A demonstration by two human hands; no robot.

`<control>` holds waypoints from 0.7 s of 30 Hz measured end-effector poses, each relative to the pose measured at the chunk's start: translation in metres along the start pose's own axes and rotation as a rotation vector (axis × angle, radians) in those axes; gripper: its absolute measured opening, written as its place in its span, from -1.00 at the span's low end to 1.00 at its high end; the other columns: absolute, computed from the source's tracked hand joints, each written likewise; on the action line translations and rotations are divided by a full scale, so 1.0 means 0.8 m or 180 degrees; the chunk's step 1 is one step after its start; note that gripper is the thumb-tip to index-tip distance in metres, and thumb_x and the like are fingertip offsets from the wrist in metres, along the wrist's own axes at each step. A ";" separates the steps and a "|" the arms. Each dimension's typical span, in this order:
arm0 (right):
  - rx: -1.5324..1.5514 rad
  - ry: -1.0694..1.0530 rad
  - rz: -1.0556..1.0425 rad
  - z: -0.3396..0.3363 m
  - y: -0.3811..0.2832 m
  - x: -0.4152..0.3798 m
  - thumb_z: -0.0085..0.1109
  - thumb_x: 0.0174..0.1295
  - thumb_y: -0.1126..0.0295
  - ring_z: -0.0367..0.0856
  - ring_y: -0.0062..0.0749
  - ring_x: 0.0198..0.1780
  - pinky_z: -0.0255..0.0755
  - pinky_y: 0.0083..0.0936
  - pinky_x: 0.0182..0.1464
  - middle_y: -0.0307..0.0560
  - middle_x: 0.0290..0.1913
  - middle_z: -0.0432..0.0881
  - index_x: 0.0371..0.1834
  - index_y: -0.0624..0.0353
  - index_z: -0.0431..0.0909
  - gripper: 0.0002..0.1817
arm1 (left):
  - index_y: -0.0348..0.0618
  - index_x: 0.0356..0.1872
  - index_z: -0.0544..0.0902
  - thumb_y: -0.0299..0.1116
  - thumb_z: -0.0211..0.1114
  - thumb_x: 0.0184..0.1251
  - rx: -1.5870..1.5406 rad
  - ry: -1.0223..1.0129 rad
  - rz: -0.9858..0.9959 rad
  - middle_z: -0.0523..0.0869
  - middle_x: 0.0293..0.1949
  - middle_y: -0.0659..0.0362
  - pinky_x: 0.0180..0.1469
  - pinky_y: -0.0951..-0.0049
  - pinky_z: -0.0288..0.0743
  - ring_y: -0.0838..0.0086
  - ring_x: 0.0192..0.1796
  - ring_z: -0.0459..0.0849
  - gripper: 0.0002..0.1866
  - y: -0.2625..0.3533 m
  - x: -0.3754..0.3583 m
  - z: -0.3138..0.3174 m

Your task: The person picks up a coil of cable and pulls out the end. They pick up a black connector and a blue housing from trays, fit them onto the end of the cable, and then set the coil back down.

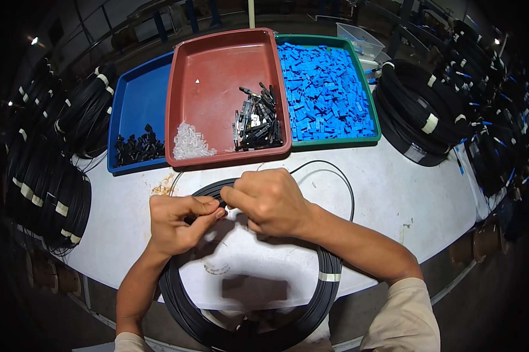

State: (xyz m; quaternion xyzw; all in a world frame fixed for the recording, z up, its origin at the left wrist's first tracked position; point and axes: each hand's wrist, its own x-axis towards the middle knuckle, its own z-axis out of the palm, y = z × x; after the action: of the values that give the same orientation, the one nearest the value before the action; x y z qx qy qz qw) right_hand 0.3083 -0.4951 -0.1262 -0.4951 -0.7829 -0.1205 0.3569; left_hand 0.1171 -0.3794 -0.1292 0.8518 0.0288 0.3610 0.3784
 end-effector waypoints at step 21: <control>0.0513 0.0270 -0.0047 0.012 0.013 0.001 0.35 0.12 0.47 0.63 -0.20 -0.38 0.53 -0.33 -0.30 -0.03 -0.37 0.66 -0.18 0.32 0.63 -0.77 | -0.27 -0.31 0.78 -0.56 0.52 0.14 0.0724 0.0174 0.0641 0.85 -0.34 0.04 -0.37 0.57 0.70 0.41 -0.36 0.86 -0.89 -0.017 0.001 -0.008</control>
State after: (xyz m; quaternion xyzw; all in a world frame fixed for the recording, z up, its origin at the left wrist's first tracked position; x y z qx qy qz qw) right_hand 0.3126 -0.4843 -0.1342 -0.4534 -0.7779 -0.0805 0.4275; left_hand 0.1165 -0.3653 -0.1347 0.8776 -0.0058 0.4146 0.2404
